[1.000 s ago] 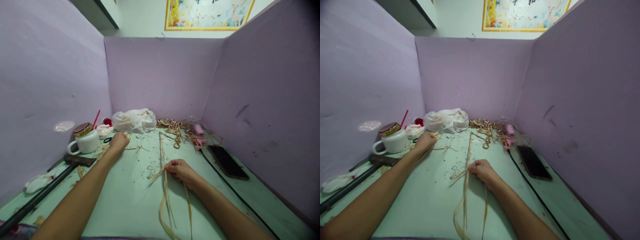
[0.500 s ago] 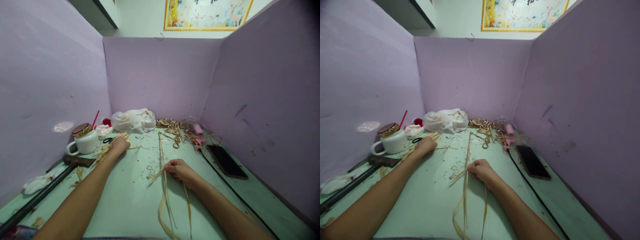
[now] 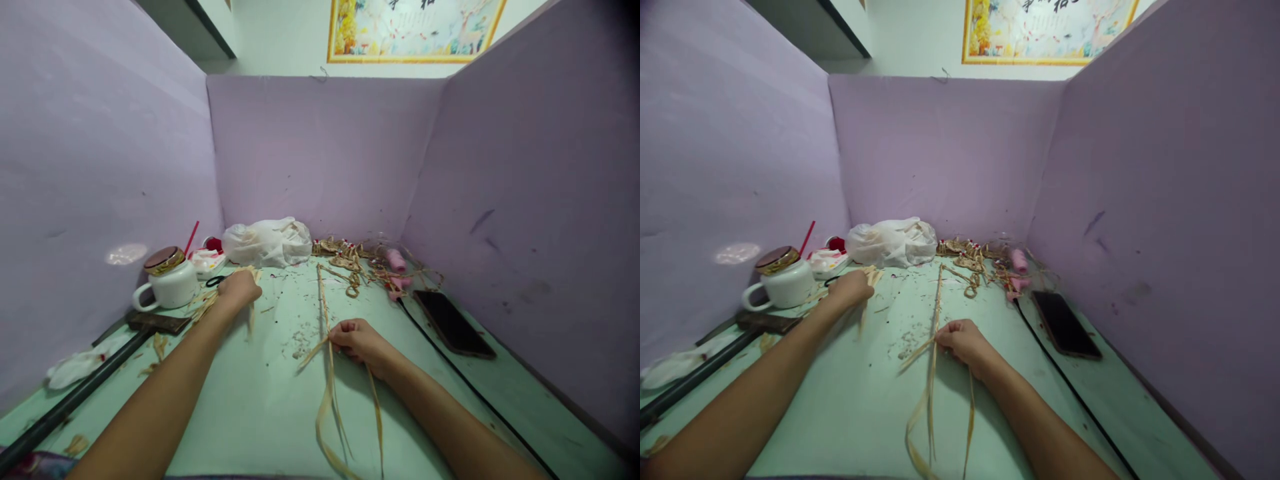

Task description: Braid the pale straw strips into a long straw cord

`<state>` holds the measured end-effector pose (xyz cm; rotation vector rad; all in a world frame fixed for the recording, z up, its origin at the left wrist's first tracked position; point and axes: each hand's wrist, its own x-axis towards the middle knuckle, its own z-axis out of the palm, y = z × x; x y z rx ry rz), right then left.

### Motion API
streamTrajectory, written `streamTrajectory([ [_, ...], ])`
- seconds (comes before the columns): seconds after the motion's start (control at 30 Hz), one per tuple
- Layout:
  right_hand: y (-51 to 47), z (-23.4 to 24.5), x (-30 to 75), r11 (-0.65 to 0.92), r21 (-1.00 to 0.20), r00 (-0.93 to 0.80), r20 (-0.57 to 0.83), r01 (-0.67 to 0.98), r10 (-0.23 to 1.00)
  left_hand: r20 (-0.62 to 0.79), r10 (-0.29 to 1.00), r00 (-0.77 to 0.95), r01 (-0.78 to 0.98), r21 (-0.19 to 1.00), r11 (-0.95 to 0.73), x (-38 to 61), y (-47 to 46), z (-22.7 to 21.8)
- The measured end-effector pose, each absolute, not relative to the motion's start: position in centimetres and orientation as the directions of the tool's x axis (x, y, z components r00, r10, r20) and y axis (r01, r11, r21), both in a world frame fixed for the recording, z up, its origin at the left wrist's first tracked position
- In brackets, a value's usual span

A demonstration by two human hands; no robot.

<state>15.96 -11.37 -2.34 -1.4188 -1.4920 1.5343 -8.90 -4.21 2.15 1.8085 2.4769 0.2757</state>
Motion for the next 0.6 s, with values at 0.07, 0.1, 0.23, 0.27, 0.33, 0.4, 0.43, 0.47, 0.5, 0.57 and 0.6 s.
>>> streamTrajectory([
  [0.07, -11.4, -2.2, 15.9, -0.225, -0.938, -0.275, -0.297, 0.263, 0.914, -0.015, 0.99, -0.137, 0.977, 0.164, 0.137, -8.2, -5.3, 3.3],
  [0.1, -11.5, -2.2, 15.9, -0.227, -0.938, -0.274, -0.298, 0.261, 0.914, -0.117, 0.993, 0.0, 0.977, 0.211, 0.025, -7.8, -5.9, 3.7],
  [0.23, -11.6, -2.0, 15.9, -0.232, -0.934, -0.271, -0.305, 0.27, 0.913, -0.452, 0.827, 0.334, 0.922, 0.34, -0.186, -7.0, -7.8, 5.0],
  [0.27, -11.6, -2.0, 15.8, -0.231, -0.935, -0.268, -0.303, 0.27, 0.914, -0.489, 0.803, 0.34, 0.924, 0.335, -0.186, -7.0, -8.0, 5.2],
  [0.33, -11.6, -2.0, 15.8, -0.231, -0.936, -0.265, -0.302, 0.266, 0.916, -0.463, 0.818, 0.343, 0.918, 0.348, -0.188, -6.8, -8.0, 5.1],
  [0.4, -11.6, -2.0, 15.8, -0.228, -0.934, -0.265, -0.301, 0.274, 0.916, -0.352, 0.863, 0.362, 0.893, 0.397, -0.213, -6.3, -7.8, 4.7],
  [0.43, -11.5, -2.1, 15.8, -0.224, -0.933, -0.264, -0.3, 0.282, 0.917, -0.292, 0.882, 0.37, 0.879, 0.416, -0.231, -5.7, -7.7, 4.3],
  [0.47, -11.5, -2.1, 15.8, -0.22, -0.933, -0.262, -0.297, 0.287, 0.918, -0.239, 0.897, 0.371, 0.872, 0.423, -0.248, -5.1, -7.7, 3.8],
  [0.5, -11.5, -2.2, 15.8, -0.213, -0.934, -0.263, -0.291, 0.287, 0.92, -0.2, 0.909, 0.366, 0.872, 0.414, -0.26, -4.3, -7.8, 3.2],
  [0.57, -11.4, -2.3, 15.8, -0.209, -0.937, -0.264, -0.284, 0.279, 0.922, -0.088, 0.942, 0.325, 0.899, 0.338, -0.279, -2.6, -8.1, 1.9],
  [0.6, -11.4, -2.4, 15.8, -0.208, -0.94, -0.267, -0.281, 0.272, 0.922, -0.065, 0.955, 0.288, 0.922, 0.288, -0.258, -1.9, -8.3, 1.3],
])
